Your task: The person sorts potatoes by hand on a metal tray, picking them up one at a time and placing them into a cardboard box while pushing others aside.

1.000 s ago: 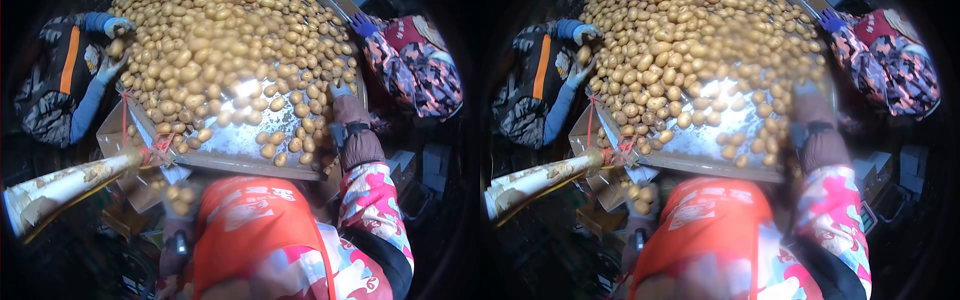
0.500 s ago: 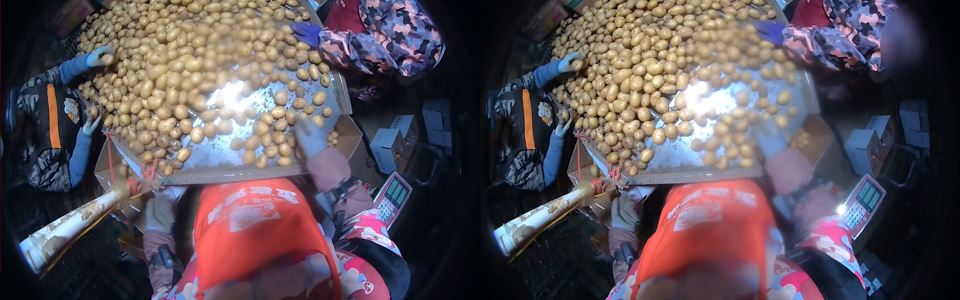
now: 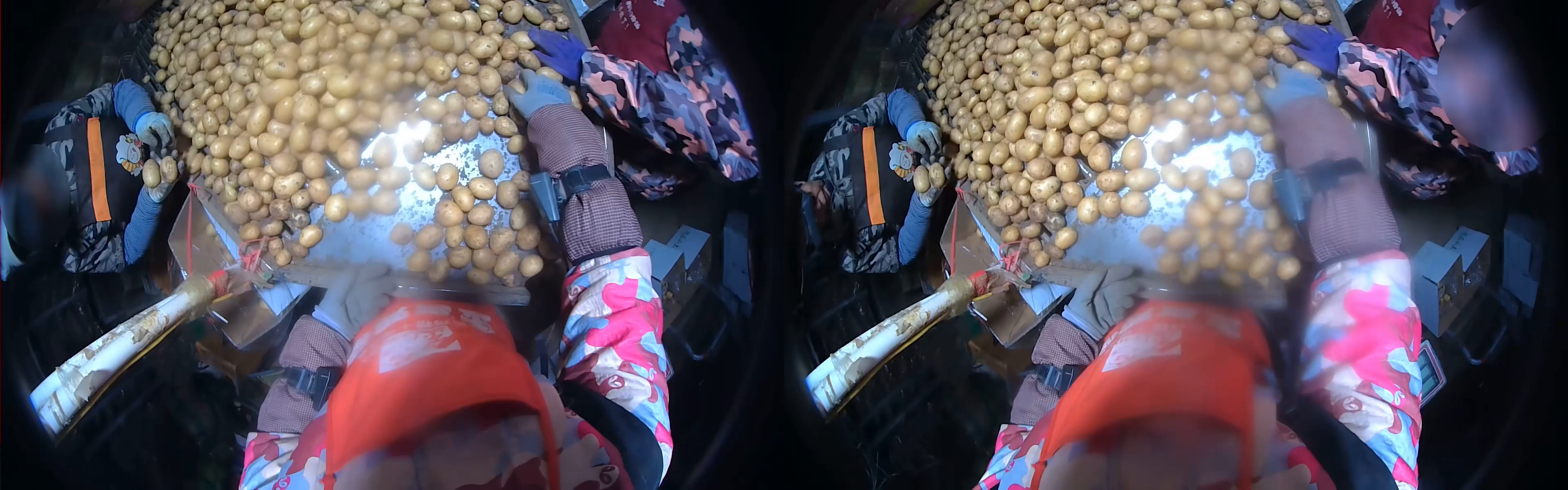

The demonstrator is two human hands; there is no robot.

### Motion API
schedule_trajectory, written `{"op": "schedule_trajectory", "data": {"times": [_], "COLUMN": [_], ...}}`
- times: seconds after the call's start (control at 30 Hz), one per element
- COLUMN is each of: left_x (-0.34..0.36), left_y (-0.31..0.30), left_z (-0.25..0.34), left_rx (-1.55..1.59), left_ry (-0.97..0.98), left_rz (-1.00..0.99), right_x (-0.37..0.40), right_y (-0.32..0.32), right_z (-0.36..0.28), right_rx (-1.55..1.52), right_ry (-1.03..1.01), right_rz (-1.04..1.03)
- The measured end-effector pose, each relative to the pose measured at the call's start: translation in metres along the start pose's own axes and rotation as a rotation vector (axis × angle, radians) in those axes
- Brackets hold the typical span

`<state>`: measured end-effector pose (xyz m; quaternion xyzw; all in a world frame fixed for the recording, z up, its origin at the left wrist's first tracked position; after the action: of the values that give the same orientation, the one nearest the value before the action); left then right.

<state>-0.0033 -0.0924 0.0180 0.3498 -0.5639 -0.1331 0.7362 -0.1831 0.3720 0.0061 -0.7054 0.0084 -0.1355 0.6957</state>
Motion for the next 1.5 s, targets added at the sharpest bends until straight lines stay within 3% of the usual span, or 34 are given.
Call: {"op": "schedule_trajectory", "data": {"times": [0.07,0.13,0.23,0.27,0.3,0.33,0.4,0.43,0.5,0.53,0.57,0.6,0.73,0.77,0.83,0.9,0.97,1.0,1.1,1.13,1.2,1.27,1.33,1.37,1.43,1.5], "left_x": [-0.006,-0.014,-0.031,-0.046,-0.062,-0.081,-0.11,-0.114,-0.119,-0.106,-0.096,-0.091,-0.081,-0.078,-0.079,-0.077,-0.069,-0.066,-0.071,-0.074,-0.046,-0.003,0.03,0.05,0.107,0.16], "left_y": [0.017,0.042,0.092,0.097,0.097,0.094,0.085,0.082,0.075,0.079,0.078,0.072,0.047,0.045,0.047,0.051,0.065,0.073,0.071,0.047,0.021,-0.011,-0.08,-0.116,-0.157,-0.174], "left_z": [-0.003,0.0,0.012,0.012,0.008,0.005,0.004,0.005,0.006,0.002,-0.002,-0.005,-0.013,-0.015,-0.017,-0.011,-0.008,-0.004,-0.005,-0.011,-0.009,0.0,0.008,0.016,0.036,0.064], "left_rx": [-0.023,-0.045,0.029,-0.121,-0.268,-0.42,-0.73,-0.675,-0.531,-0.049,0.435,0.442,0.461,0.465,-0.074,-0.428,-0.596,-0.691,-0.859,-0.832,-1.04,-0.918,-0.162,0.244,0.26,0.534], "left_ry": [-0.005,0.005,0.012,0.122,0.23,0.342,0.568,0.424,0.15,0.014,-0.112,-0.108,-0.083,-0.082,0.048,0.151,0.202,0.224,0.244,0.218,0.4,0.359,0.115,0.113,0.373,0.752], "left_rz": [0.017,0.055,-0.095,-0.134,-0.168,-0.203,-0.264,-0.194,-0.033,-0.05,-0.063,-0.037,0.005,0.009,-0.024,-0.069,-0.143,-0.189,-0.298,-0.278,-0.261,-0.106,-0.201,-0.439,-0.462,0.418], "right_x": [-0.008,-0.012,0.048,0.073,0.099,0.12,0.097,0.083,0.059,0.048,0.029,0.021,0.018,0.026,0.053,0.091,0.144,0.161,0.234,0.248,0.266,0.269,0.258,0.25,0.229,0.208], "right_y": [0.017,0.03,-0.008,-0.016,0.001,0.011,0.013,0.015,0.005,0.012,0.065,0.072,0.053,0.053,0.047,0.026,-0.015,0.023,0.028,0.036,0.039,0.039,0.06,0.068,0.059,0.077], "right_z": [0.004,0.012,-0.034,-0.055,-0.075,-0.09,-0.093,-0.093,-0.042,-0.002,0.036,0.046,0.023,0.022,0.015,-0.01,-0.059,-0.059,-0.116,-0.114,-0.101,-0.066,-0.014,0.001,-0.011,-0.032], "right_rx": [-0.032,-0.326,-0.83,-0.889,-0.927,-0.869,-0.488,-0.293,-0.547,-0.675,-0.374,-0.062,-0.311,-0.378,-0.508,-0.826,-1.162,-1.249,-1.216,-1.213,-1.084,-0.932,-0.758,-0.603,-0.438,-0.252], "right_ry": [0.038,0.131,0.197,0.188,0.159,-0.133,-0.222,-0.269,-0.099,-0.003,0.037,0.066,0.345,0.304,0.21,0.201,0.077,0.008,-0.349,-0.317,-0.146,0.098,0.192,0.183,0.036,-0.06], "right_rz": [-0.006,0.019,0.026,0.03,0.11,0.041,-0.297,-0.461,-0.099,0.077,0.145,0.1,-0.221,-0.15,-0.012,0.039,-0.05,-0.266,-0.248,-0.25,-0.167,-0.036,0.051,0.089,0.136,0.192]}}
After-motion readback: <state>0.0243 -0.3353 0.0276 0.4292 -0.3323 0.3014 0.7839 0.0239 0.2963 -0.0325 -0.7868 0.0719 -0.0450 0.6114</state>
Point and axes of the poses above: each hand's wrist, its own x-axis away from the middle knuckle, its own y-axis out of the palm, z = x × y, the point moved 1 cm from there along -x, towards the middle knuckle, and after that the axes turned 1 degree about -z, right-handed, at the moved point
